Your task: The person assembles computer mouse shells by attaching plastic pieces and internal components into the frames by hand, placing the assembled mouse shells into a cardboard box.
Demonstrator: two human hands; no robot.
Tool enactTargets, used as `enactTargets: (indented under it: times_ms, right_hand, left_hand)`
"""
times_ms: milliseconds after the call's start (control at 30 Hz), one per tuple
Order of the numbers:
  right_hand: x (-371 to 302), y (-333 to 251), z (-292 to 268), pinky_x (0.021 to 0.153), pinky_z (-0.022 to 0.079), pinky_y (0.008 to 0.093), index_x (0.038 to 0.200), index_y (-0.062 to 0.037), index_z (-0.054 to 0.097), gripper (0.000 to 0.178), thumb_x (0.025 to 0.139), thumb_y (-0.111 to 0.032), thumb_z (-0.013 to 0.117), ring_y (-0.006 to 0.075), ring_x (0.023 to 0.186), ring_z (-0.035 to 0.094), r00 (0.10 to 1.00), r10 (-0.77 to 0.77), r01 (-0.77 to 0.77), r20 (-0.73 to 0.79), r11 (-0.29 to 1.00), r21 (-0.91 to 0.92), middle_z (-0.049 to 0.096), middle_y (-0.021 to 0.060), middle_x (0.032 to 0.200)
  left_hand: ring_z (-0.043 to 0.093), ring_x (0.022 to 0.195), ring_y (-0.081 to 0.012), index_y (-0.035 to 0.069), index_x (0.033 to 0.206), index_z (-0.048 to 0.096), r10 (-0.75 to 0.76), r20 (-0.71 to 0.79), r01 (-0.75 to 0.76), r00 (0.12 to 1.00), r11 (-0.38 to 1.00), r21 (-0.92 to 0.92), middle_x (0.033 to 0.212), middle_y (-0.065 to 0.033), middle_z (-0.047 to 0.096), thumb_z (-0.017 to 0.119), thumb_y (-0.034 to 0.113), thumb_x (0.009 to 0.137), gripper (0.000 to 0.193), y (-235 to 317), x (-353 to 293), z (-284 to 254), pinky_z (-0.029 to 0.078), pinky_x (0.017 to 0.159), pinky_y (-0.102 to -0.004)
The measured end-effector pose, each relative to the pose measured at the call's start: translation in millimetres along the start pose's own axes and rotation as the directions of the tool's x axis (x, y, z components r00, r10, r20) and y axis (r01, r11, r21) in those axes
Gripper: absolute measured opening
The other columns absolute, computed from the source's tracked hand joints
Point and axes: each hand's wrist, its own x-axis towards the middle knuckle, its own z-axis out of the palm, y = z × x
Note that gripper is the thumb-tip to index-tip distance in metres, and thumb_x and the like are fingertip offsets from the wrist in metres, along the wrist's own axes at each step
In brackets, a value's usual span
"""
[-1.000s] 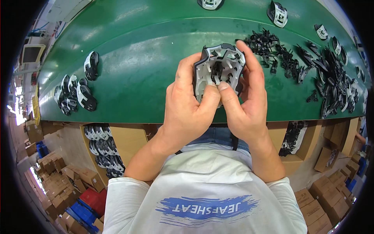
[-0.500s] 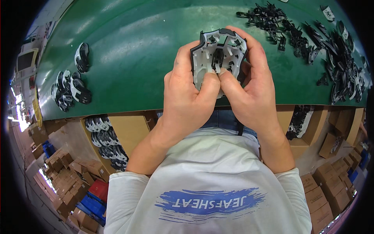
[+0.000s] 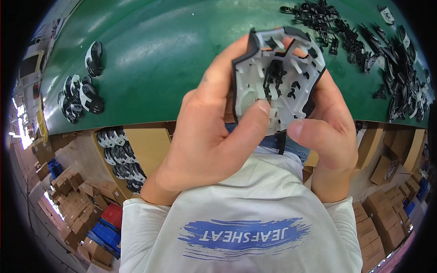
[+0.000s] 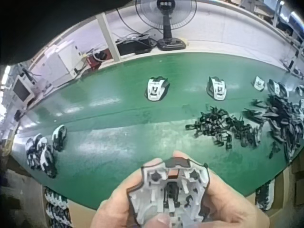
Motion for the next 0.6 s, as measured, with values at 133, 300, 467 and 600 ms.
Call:
enactTargets:
  times_ms: [133,300,467,600]
  right_hand:
    - [-0.6,-3.3,0.6,0.127,0.03,0.0394,0.161,0.0085,0.04,0.095,0.072,-0.013,0.068,0.0274,0.15,0.047,0.999,0.047,-0.047,-0.009,0.998,-0.047,0.048,0.0165,0.163]
    - [0.8,3.9,1.5,0.124,0.035,0.0391,0.16,0.0108,0.039,0.095,0.075,-0.019,0.065,0.0275,0.149,0.049,0.999,-0.041,0.041,-0.009,0.998,-0.051,0.047,0.0179,0.164]
    - [3.6,11.2,-0.7,0.124,0.037,0.0398,0.161,0.0111,0.038,0.095,0.076,-0.023,0.065,0.0285,0.147,0.051,0.998,-0.064,0.064,-0.002,0.995,-0.082,0.046,0.0195,0.164]
    - [9.9,22.0,-6.0,0.124,0.037,0.0404,0.163,0.0067,0.037,0.093,0.081,-0.024,0.069,0.028,0.148,0.05,0.999,-0.047,0.048,0.01,0.995,-0.093,0.049,0.0189,0.162]
  left_hand:
    - [0.066,0.125,-0.0209,-0.004,0.156,0.045,0.025,-0.039,-0.031,0.999,0.986,-0.164,0.141,-0.0158,0.066,0.061,-0.003,0.096,0.062,-1.2,2.0,4.9,0.052,0.108,-0.0345]
    - [0.069,0.121,-0.0207,-0.005,0.154,0.048,-0.108,-0.007,0.103,0.994,0.959,-0.264,0.135,-0.0157,0.069,0.066,0.005,0.095,0.063,6.5,2.9,1.8,0.054,0.104,-0.0348]
    - [0.07,0.119,-0.0201,-0.005,0.154,0.049,-0.186,0.034,0.188,0.982,0.946,-0.266,0.132,-0.0153,0.07,0.066,0.007,0.095,0.062,5.9,6.6,-5.6,0.057,0.1,-0.0346]
    - [0.069,0.121,-0.0219,-0.005,0.157,0.044,-0.17,0.041,0.174,0.985,0.93,-0.324,0.14,-0.0159,0.066,0.067,0.019,0.099,0.067,-3.9,8.8,-16.6,0.055,0.103,-0.0357]
